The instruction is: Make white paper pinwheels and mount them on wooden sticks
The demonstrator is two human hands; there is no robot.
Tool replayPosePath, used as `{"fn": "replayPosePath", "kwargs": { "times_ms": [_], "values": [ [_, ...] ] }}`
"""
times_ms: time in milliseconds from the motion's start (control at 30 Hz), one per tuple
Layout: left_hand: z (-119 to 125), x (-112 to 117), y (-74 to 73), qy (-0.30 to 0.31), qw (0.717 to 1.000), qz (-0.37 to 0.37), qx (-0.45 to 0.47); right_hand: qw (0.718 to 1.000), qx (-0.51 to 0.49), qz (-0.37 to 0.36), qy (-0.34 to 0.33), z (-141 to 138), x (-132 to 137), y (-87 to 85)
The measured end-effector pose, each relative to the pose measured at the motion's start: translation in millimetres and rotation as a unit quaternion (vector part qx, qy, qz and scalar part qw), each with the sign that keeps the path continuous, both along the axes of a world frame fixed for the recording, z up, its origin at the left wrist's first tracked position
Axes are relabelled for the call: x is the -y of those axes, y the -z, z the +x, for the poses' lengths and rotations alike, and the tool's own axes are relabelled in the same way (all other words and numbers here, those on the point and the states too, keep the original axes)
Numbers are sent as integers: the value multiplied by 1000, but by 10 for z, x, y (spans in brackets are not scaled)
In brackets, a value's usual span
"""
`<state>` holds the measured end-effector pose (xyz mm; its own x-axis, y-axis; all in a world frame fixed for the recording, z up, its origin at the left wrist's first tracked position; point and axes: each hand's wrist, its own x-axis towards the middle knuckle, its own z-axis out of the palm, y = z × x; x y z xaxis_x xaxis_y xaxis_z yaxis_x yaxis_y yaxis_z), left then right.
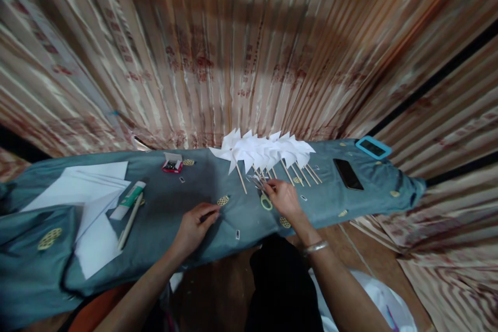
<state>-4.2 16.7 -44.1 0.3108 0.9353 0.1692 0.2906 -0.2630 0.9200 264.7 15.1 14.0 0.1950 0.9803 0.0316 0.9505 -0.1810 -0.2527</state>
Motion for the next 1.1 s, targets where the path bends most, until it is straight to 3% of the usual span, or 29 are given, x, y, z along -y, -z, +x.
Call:
{"fn": "replayPosePath", "kwargs": {
  "times_ms": [100,233,367,567,700,833,1100],
  "values": [
    [46,-18,74,8,994,84,-65,997,-25,70,28,360,264,118],
    [132,-27,169,18,977,165,-134,990,-36,102,94,833,528,357],
    [210,5,210,28,956,210,-203,978,17,182,104,1310,687,547],
    [289,64,211,48,926,228,-298,963,47,217,155,1952,709,559],
    [295,83,191,56,913,243,-323,951,78,192,228,2390,665,522],
    [292,92,181,53,908,253,-329,937,62,105,326,2748,600,501],
    [304,131,136,54,908,245,-336,912,65,76,398,2985,385,609]
  ]
}}
